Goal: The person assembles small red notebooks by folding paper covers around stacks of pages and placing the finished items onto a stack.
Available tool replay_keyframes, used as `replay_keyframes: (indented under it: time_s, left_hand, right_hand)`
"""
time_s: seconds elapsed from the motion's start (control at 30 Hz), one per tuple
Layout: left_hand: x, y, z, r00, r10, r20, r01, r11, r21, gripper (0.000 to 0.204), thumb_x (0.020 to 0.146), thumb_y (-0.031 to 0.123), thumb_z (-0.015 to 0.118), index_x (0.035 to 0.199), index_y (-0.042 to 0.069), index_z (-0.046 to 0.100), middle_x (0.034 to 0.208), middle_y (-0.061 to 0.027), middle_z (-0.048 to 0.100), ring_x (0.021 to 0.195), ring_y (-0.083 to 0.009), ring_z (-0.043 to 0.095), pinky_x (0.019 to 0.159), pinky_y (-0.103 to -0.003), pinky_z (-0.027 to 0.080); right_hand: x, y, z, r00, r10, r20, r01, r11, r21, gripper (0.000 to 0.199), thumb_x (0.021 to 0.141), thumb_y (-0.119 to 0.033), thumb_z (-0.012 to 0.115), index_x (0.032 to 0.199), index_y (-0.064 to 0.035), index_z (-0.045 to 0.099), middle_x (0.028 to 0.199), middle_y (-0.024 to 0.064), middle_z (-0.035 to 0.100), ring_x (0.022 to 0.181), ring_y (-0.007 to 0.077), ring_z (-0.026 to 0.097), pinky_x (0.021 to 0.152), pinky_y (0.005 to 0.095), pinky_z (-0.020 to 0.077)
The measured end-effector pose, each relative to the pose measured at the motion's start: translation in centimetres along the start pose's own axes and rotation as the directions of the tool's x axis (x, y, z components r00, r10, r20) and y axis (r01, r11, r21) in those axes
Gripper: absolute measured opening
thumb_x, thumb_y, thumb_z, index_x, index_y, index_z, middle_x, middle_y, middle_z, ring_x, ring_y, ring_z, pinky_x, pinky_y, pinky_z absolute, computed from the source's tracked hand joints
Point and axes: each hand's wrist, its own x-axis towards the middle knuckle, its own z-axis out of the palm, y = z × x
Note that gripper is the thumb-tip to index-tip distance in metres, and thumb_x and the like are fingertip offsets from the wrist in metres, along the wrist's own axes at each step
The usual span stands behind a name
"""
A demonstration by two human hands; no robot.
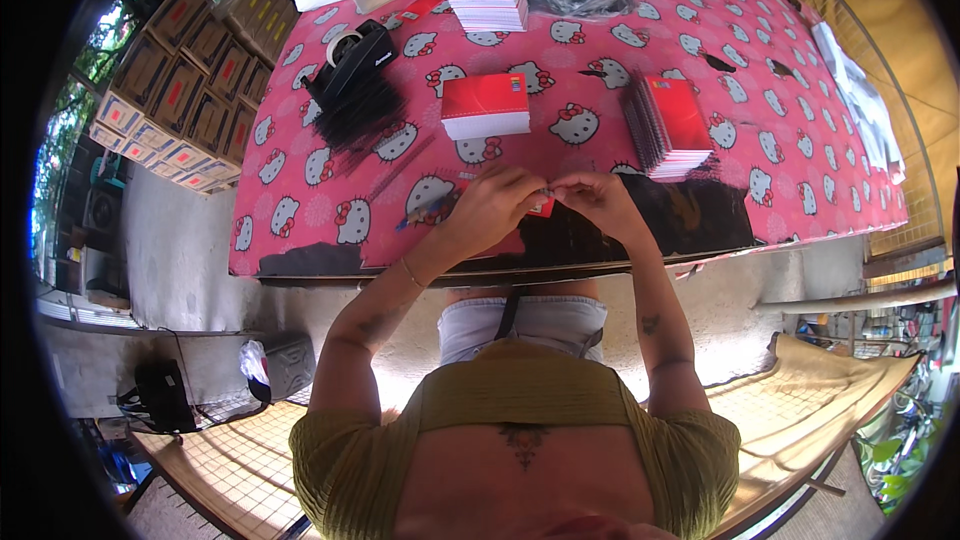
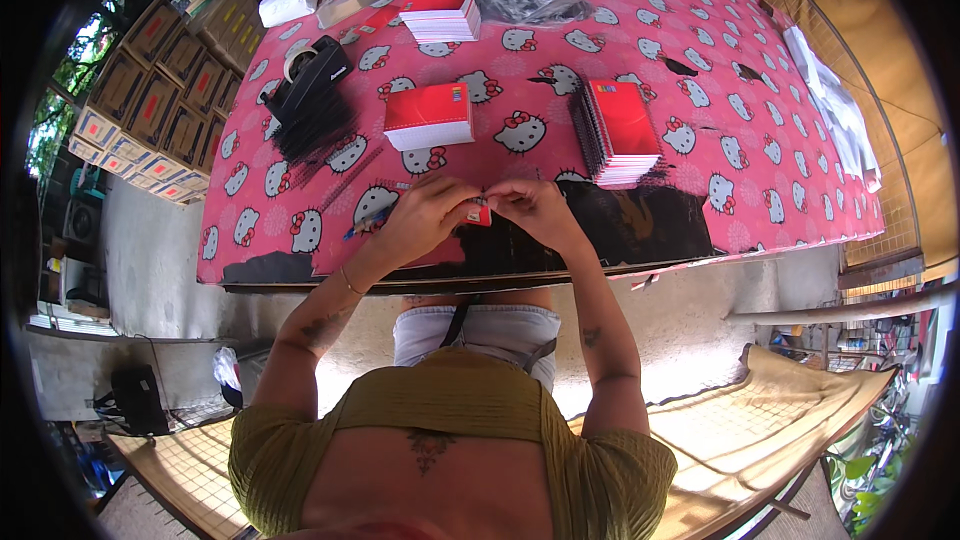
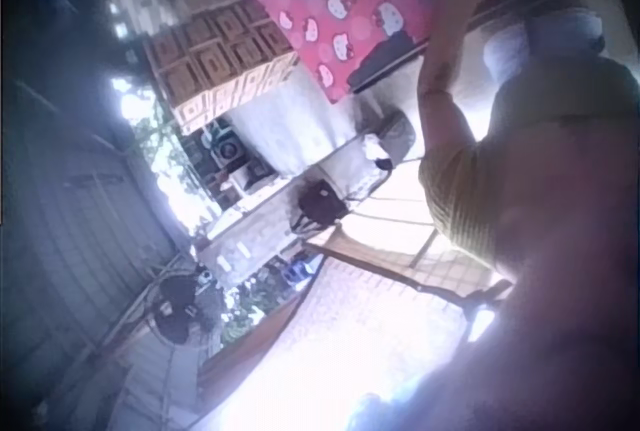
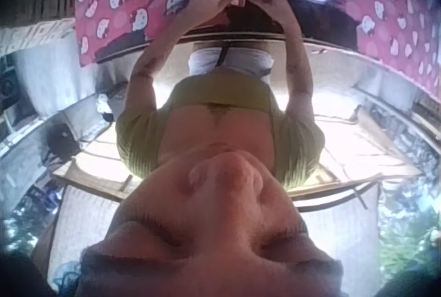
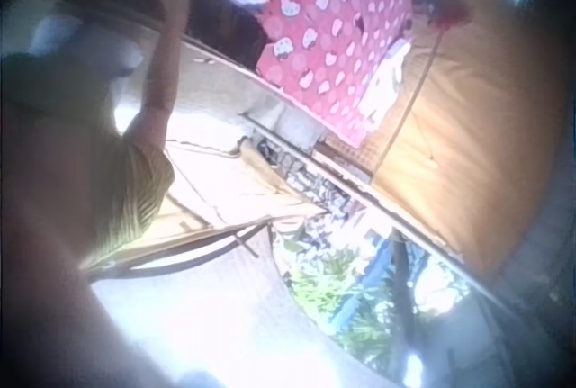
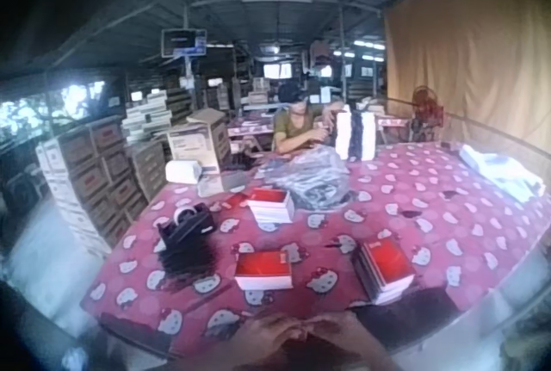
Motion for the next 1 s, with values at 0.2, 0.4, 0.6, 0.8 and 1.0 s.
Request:
replay_keyframes:
  time_s: [0.2,0.4,0.6,0.8,1.0]
  left_hand:
    - [-0.3,0.3,0.1,1.0,-0.001,-0.01,0.001,1.0,0.013,0.017,0.083,0.011,0.07,0.099,0.005,0.064,0.088,-0.0094,0.063,0.085,-0.0312,0.063,0.079,-0.043,0.05]
    - [-0.5,1.1,0.0,1.0,0.018,0.001,-0.018,0.996,0.084,0.023,0.083,0.005,0.069,0.104,0.002,0.064,0.096,-0.0115,0.063,0.09,-0.0322,0.061,0.077,-0.043,0.051]
    - [-0.5,1.6,-0.4,0.997,0.019,-0.074,-0.01,0.992,0.124,0.026,0.083,0.002,0.067,0.109,0.001,0.064,0.098,-0.0122,0.062,0.09,-0.0327,0.062,0.076,-0.044,0.052]
    - [-0.3,1.7,-0.2,0.998,-0.036,-0.05,0.038,0.998,0.042,0.025,0.085,0.003,0.066,0.109,0.002,0.064,0.097,-0.0132,0.062,0.083,-0.0342,0.064,0.071,-0.045,0.053]
    - [0.5,1.9,0.4,0.999,-0.046,-0.002,0.046,0.999,0.024,0.025,0.084,0.004,0.067,0.109,0.002,0.064,0.097,-0.0127,0.063,0.086,-0.0346,0.064,0.072,-0.045,0.053]
  right_hand:
    - [0.2,0.0,0.0,0.998,-0.039,0.053,0.037,0.998,0.046,0.005,0.091,0.0,0.067,0.096,0.0028,0.067,0.091,0.0008,0.068,0.086,0.0052,0.061,0.075,0.0207,0.0511]
    - [-0.4,-0.8,2.0,0.988,-0.105,-0.111,0.075,0.967,-0.243,0.004,0.088,0.005,0.063,0.091,0.0029,0.064,0.087,0.006,0.068,0.086,0.0087,0.066,0.07,0.0236,0.0529]
    - [-1.1,-1.0,3.6,0.919,-0.199,-0.34,0.161,0.977,-0.136,0.016,0.085,0.0,0.069,0.101,0.0025,0.067,0.086,0.0119,0.069,0.078,0.0165,0.069,0.068,0.0301,0.0551]
    - [-2.4,-2.0,5.0,0.846,-0.34,-0.41,0.201,0.916,-0.347,0.025,0.086,-0.003,0.072,0.111,-0.0005,0.069,0.093,0.0136,0.071,0.086,0.0271,0.069,0.075,0.0335,0.0536]
    - [-2.2,-0.2,4.5,0.774,-0.485,-0.407,0.235,0.817,-0.527,0.024,0.085,-0.002,0.071,0.109,-0.0047,0.071,0.094,0.0133,0.071,0.082,0.0286,0.067,0.076,0.0335,0.0509]
